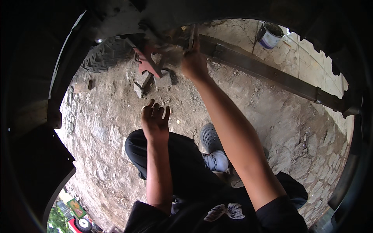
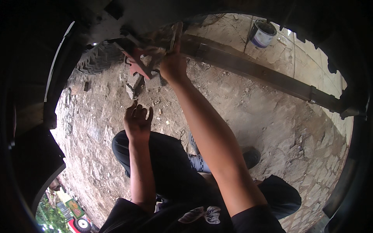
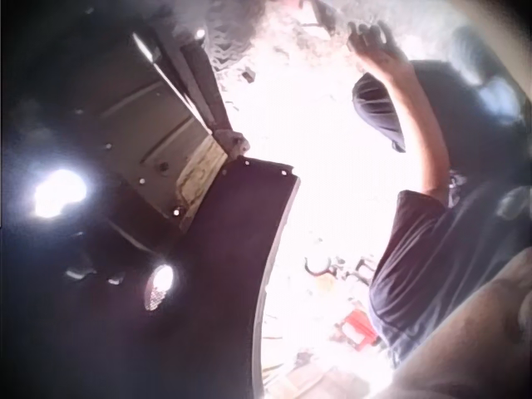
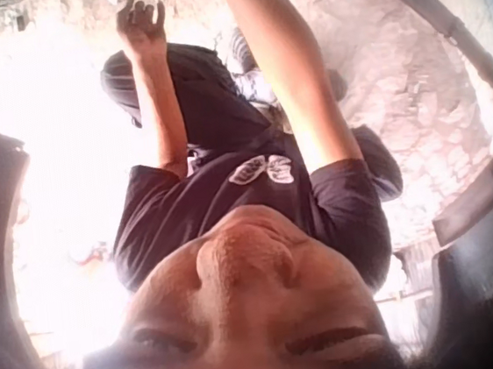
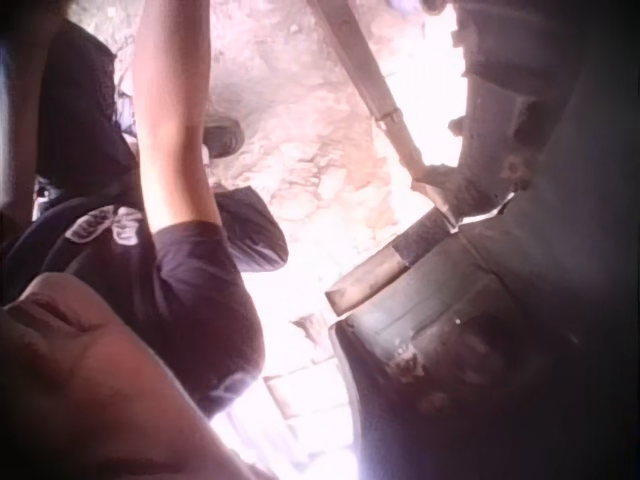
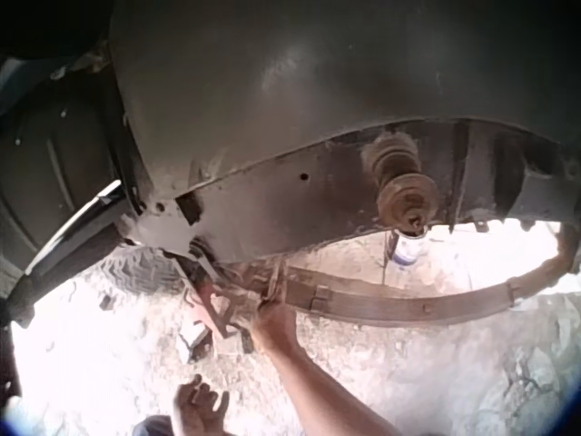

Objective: The person sits under a vehicle and uses a hammer to tap and adjust a metal bracket on the undercarriage. They repeatedly strike the bracket and check its alignment by hand throughout the clip.

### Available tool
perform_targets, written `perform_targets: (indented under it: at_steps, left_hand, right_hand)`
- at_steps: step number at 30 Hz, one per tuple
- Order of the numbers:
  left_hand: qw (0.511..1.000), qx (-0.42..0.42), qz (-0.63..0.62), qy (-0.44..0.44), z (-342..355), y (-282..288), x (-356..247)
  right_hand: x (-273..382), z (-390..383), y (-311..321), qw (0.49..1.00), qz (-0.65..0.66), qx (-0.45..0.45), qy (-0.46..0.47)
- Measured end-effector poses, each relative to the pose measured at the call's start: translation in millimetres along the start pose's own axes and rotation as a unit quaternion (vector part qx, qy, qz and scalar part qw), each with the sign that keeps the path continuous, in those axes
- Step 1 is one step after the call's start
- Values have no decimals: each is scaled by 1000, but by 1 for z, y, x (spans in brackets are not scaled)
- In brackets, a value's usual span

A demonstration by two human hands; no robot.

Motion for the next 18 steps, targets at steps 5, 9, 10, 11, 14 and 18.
perform_targets:
  at_steps: [5,9,10,11,14,18]
  left_hand:
    - [999,-33,-41,1,-1,5,-17]
    - [998,-45,-53,-10,4,19,-21]
    - [997,-56,-49,-15,4,21,-23]
    - [997,-59,-46,-19,3,17,-23]
    - [997,-66,-29,-30,1,13,-23]
    - [997,-67,-28,-25,1,16,-23]
  right_hand:
    - [7,-31,1,998,27,50,-36]
    - [2,-85,-4,996,0,81,-42]
    - [-1,-81,-5,995,-5,87,-45]
    - [-1,-68,-4,996,-5,79,-48]
    - [3,-4,-5,998,-26,44,-45]
    - [12,41,0,989,-26,124,-74]
Point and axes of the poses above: each hand's wrist, its own z-axis towards the middle knuckle, its own y-axis out of the back of the hand, x = y × z, the point moved 8 cm from there along z, towards the middle knuckle, and after that the axes turned 10 degrees about -z, right-handed, at the moved point
